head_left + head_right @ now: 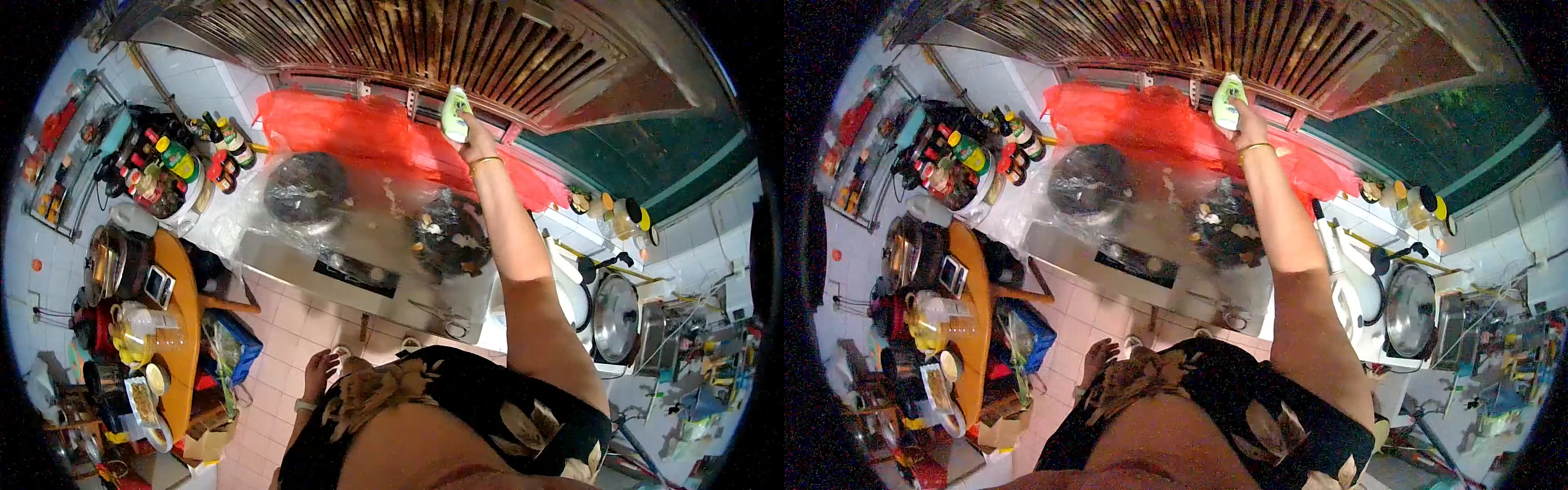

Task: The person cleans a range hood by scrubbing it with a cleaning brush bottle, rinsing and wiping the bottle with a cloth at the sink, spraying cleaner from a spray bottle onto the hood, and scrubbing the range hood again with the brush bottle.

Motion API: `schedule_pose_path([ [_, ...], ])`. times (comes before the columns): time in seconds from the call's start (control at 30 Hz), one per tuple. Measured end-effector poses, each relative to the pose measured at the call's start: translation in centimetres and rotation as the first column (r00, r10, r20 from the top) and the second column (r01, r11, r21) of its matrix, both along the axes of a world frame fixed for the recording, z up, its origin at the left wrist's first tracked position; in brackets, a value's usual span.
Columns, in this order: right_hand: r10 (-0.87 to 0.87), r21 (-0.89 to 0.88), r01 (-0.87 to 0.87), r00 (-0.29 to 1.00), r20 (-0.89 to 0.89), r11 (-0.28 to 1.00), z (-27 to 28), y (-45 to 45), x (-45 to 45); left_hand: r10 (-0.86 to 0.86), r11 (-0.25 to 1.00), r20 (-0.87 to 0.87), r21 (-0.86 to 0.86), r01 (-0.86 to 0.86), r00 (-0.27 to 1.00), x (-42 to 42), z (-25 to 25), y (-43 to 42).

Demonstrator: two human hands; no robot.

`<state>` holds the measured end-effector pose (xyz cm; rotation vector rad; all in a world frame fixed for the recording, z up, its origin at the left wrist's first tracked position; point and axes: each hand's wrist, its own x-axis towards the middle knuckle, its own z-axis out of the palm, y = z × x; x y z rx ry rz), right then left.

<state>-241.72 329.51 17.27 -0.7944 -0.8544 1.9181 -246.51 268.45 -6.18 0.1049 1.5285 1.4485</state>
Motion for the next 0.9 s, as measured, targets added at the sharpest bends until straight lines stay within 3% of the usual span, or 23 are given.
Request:
schedule_pose_path([
  [0.17,0.034,0.037,-0.037,0.996,0.086,0.999,0.9,-1.2,-3.4,-0.047,0.998,0.11,0.053,0.041,0.993,-5.9,-4.1,-1.8],
  [0.23,-0.066,0.12,0.044,0.981,0.185,0.992,1.8,-1.6,-5.3,-0.106,0.993,0.097,0.069,0.099,0.99,-9.3,-3.2,-2.1],
  [0.3,-0.101,0.134,0.078,0.979,0.174,0.988,2.0,0.7,-6.4,-0.128,0.989,0.125,0.09,0.117,0.984,-13.8,-4.0,-3.1],
  [0.33,-0.128,0.185,0.08,0.955,0.268,0.98,4.3,-1.2,-6.5,-0.126,0.988,0.156,0.105,0.11,0.98,-15.6,-3.9,-3.9],
  [0.37,-0.051,0.175,0.027,0.989,0.135,0.984,3.7,-0.1,-6.7,-0.17,0.984,0.069,0.074,0.165,0.983,-17.7,-3.3,-4.7],
  [0.47,-0.199,0.247,0.137,0.947,0.251,0.959,9.8,-6.1,-6.7,-0.184,0.979,0.015,0.096,0.182,0.983,-23.4,-5.1,-8.0],
  [0.53,-0.166,0.309,0.105,0.97,0.178,0.945,13.4,-8.6,-6.1,-0.151,0.984,0.201,0.121,0.129,0.968,-26.6,-6.9,-9.1],
  [0.63,-0.201,0.373,0.132,0.968,0.152,0.918,19.0,-14.3,-5.6,-0.223,0.971,0.074,0.104,0.215,0.972,-27.7,-3.8,-7.9],
  [0.67,-0.24,0.45,0.16,0.963,0.125,0.879,20.2,-15.6,-5.5,-0.276,0.945,0.271,0.25,0.21,0.922,-29.7,-6.2,-7.7],
  [0.7,-0.272,0.525,0.183,0.957,0.097,0.831,20.9,-16.2,-5.4,-0.29,0.942,0.276,0.25,0.224,0.916,-29.8,-5.9,-7.0],
  [0.73,-0.309,0.499,0.234,0.949,0.071,0.834,21.1,-15.0,-4.8,-0.294,0.948,0.216,0.195,0.254,0.931,-29.6,-4.8,-5.6],
  [0.8,-0.3,0.623,0.224,0.954,0.018,0.75,21.6,-15.5,-4.4,-0.354,0.931,0.037,0.104,0.349,0.934,-28.8,-2.1,-3.3],
  [0.9,-0.328,0.715,0.236,0.945,-0.009,0.658,21.1,-17.7,-5.9,-0.373,0.925,0.03,0.092,0.369,0.927,-29.0,-2.5,-1.9],
])
